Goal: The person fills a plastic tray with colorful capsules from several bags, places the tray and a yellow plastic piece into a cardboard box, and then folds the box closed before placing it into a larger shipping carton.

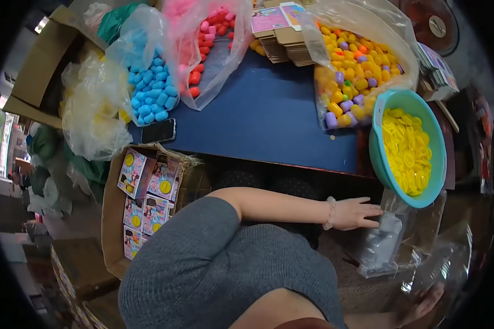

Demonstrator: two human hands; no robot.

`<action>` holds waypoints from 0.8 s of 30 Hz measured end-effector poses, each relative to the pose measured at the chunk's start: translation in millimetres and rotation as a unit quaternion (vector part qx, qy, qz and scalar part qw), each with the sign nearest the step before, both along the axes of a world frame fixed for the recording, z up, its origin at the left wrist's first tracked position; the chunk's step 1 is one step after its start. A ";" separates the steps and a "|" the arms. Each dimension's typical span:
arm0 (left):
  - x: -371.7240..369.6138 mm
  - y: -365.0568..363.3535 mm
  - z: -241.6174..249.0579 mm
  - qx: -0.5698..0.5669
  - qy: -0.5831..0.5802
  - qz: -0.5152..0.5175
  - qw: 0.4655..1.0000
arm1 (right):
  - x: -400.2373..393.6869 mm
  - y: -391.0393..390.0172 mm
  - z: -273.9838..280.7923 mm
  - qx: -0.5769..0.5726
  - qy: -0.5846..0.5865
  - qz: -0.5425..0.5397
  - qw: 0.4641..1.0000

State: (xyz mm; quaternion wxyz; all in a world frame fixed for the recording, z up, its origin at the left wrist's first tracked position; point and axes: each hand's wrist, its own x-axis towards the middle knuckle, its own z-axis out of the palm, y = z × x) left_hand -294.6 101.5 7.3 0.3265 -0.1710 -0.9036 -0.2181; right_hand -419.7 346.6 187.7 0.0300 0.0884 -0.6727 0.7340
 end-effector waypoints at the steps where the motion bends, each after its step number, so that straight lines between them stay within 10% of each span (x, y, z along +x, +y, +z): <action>1: 24.5 -22.1 14.6 0.051 -0.012 0.026 0.998 | -6.6 3.0 -5.6 -0.100 -0.018 0.176 0.979; 3: 81.6 -83.9 38.7 0.187 -0.035 0.086 0.978 | -8.7 -7.9 -17.2 -0.285 -0.059 0.496 0.818; 6: 196.9 -180.1 65.2 0.202 0.017 0.390 0.898 | 19.3 -90.0 -68.8 -0.286 0.083 0.536 0.790; 10: 364.9 -305.3 64.1 0.067 0.045 0.668 0.740 | 118.3 -238.9 -125.5 -0.301 -0.136 0.591 0.736; 17: 505.7 -453.5 37.1 0.015 -0.198 0.690 0.696 | 196.5 -279.4 -198.6 0.009 -0.310 0.556 0.771; 19: 496.9 -467.7 40.0 -0.029 -0.362 0.718 0.593 | 184.1 -274.8 -192.0 0.182 -0.303 0.580 0.734; 24: 521.6 -549.5 30.7 0.039 -0.288 0.727 0.621 | 149.1 -284.3 -141.4 0.275 -0.163 0.579 0.750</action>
